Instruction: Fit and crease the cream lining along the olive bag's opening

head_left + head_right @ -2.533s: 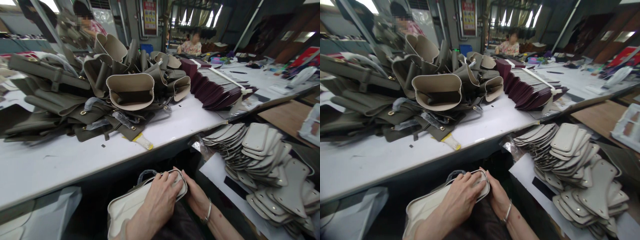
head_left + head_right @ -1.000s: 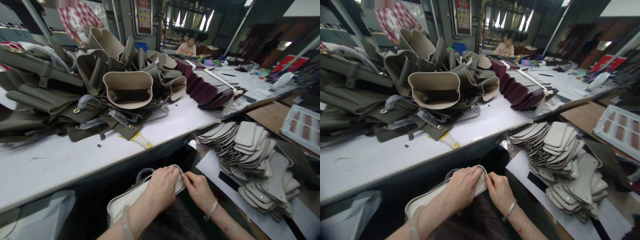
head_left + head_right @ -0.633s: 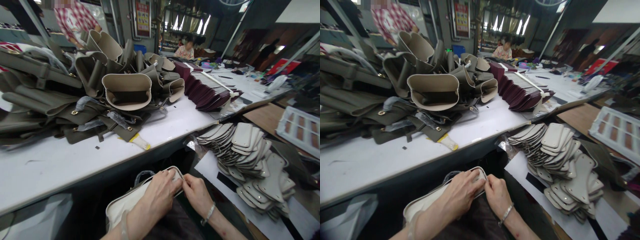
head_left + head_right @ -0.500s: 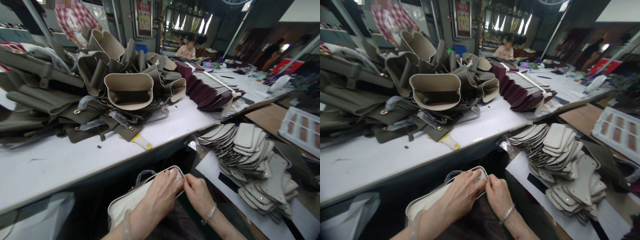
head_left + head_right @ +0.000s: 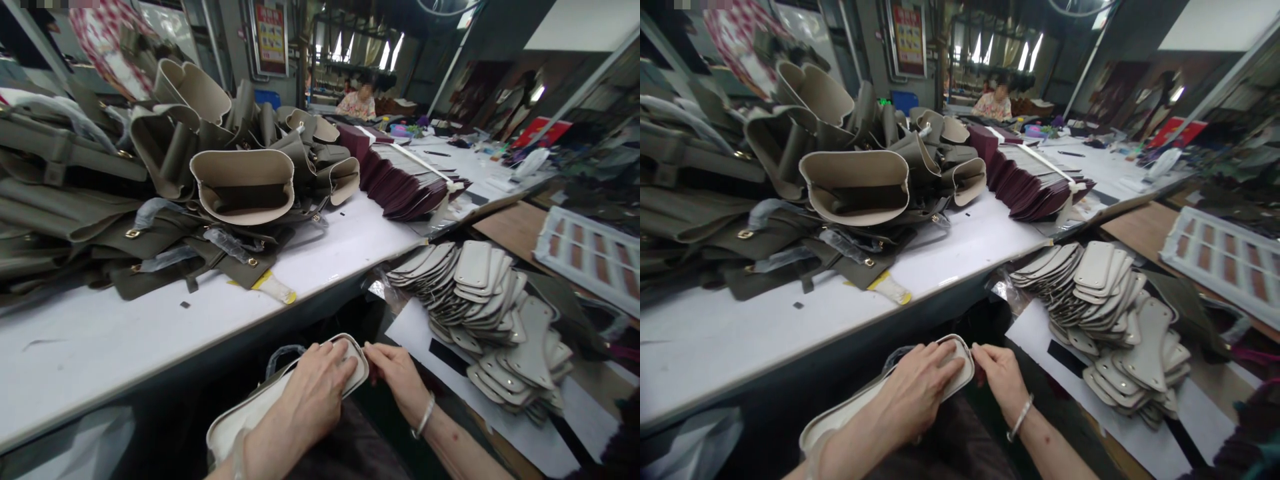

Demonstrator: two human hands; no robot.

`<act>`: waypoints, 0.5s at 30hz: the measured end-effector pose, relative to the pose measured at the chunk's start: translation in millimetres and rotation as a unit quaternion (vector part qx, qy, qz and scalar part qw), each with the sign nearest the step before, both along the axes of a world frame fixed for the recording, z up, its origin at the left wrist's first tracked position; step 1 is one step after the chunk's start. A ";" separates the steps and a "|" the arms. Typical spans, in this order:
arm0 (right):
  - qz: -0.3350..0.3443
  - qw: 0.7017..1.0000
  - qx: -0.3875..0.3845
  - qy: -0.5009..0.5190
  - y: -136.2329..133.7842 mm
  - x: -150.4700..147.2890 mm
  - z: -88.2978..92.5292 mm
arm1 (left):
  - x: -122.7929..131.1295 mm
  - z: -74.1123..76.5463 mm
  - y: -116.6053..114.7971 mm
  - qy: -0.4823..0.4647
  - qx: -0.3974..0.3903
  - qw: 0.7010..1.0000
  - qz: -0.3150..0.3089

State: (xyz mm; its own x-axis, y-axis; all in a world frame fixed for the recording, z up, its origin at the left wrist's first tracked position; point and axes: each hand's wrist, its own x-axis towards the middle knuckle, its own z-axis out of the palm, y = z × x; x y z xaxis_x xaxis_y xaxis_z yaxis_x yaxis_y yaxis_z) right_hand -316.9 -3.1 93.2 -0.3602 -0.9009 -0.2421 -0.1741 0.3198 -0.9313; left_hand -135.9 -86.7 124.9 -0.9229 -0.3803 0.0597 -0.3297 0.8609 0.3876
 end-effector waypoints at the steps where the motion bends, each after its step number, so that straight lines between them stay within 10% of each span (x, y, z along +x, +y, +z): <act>1: -0.015 0.999 0.004 -0.046 -3.4 -0.3 -3.5 | 0.0 -1.1 0.3 0.002 0.002 1.000 0.002; 15: 0.066 0.954 0.100 -0.273 -20.5 -12.4 -4.5 | 14.0 -9.3 8.6 0.041 0.051 0.996 0.055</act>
State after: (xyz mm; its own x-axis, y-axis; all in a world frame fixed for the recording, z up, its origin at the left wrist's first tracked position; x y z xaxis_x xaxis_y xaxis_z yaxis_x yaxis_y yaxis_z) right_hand -329.3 -23.7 88.7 -0.0174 -0.8454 -0.5338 0.2687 0.5103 -0.8170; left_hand -121.9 -78.1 115.6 -0.8687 -0.4871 0.0894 -0.3835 0.7759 0.5009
